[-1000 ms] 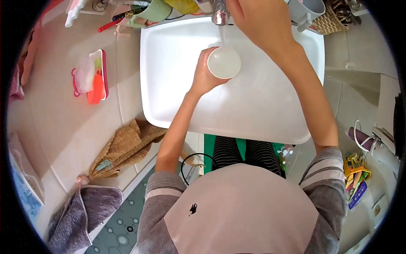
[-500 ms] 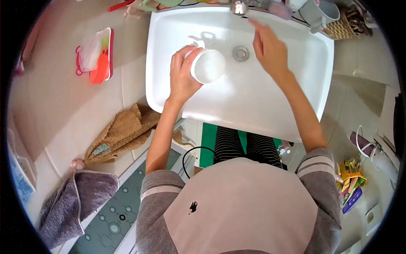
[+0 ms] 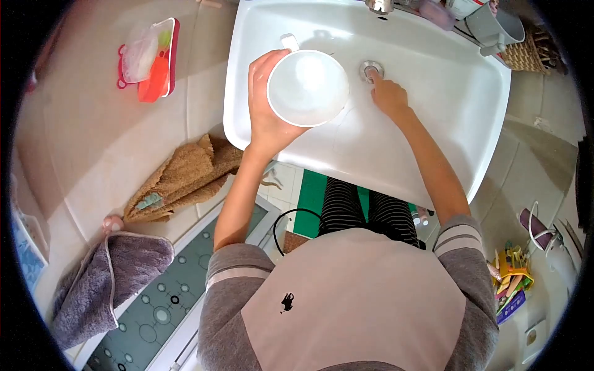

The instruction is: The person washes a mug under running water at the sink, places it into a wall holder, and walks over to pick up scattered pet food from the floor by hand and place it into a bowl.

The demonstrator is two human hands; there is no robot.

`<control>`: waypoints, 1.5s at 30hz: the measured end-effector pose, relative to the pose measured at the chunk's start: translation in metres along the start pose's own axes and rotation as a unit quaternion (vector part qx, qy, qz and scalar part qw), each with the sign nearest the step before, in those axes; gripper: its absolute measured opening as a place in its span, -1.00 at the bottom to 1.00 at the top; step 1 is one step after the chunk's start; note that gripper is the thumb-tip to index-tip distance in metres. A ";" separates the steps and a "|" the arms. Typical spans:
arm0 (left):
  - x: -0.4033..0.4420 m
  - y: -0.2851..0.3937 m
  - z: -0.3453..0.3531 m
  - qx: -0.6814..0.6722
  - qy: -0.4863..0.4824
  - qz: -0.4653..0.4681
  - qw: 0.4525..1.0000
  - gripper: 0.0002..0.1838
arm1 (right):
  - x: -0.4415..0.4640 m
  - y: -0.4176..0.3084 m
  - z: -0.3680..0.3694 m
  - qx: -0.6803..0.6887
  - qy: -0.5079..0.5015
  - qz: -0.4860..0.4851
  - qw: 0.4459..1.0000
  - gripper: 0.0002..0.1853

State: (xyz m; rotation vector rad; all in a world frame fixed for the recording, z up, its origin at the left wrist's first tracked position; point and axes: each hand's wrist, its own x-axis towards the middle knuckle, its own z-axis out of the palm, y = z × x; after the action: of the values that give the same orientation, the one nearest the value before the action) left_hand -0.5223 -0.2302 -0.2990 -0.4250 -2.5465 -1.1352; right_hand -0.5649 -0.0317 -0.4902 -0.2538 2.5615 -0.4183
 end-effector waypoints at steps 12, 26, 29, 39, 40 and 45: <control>0.010 0.013 0.003 0.039 -0.037 -0.012 0.998 0.05 | 0.021 -0.007 0.004 -0.001 -0.062 0.028 0.998 -0.59; 0.010 0.014 0.022 -0.050 -0.029 -0.037 0.998 -0.04 | -0.047 0.007 -0.036 0.211 -0.042 -0.049 0.975 -0.61; 0.013 0.013 0.028 0.002 -0.031 0.013 0.999 -0.08 | -0.065 0.018 -0.038 0.249 -0.029 -0.046 0.967 -0.63; -0.009 -0.033 0.063 0.289 -0.315 0.009 0.904 -0.19 | -0.127 0.042 -0.031 0.122 0.049 -0.070 0.989 -0.47; -0.012 -0.035 0.063 0.301 -0.344 0.020 0.889 -0.21 | -0.132 0.040 -0.035 0.113 0.032 -0.056 0.991 -0.45; -0.024 -0.040 0.081 0.507 -0.439 0.054 0.740 -0.44 | -0.149 0.039 -0.039 0.045 0.020 -0.032 0.998 -0.36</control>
State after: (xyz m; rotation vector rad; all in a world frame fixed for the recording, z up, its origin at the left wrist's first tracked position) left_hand -0.5293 -0.1977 -0.3864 -0.8939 -3.2780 0.8246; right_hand -0.4635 0.0523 -0.4018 -0.2987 2.5717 -0.5657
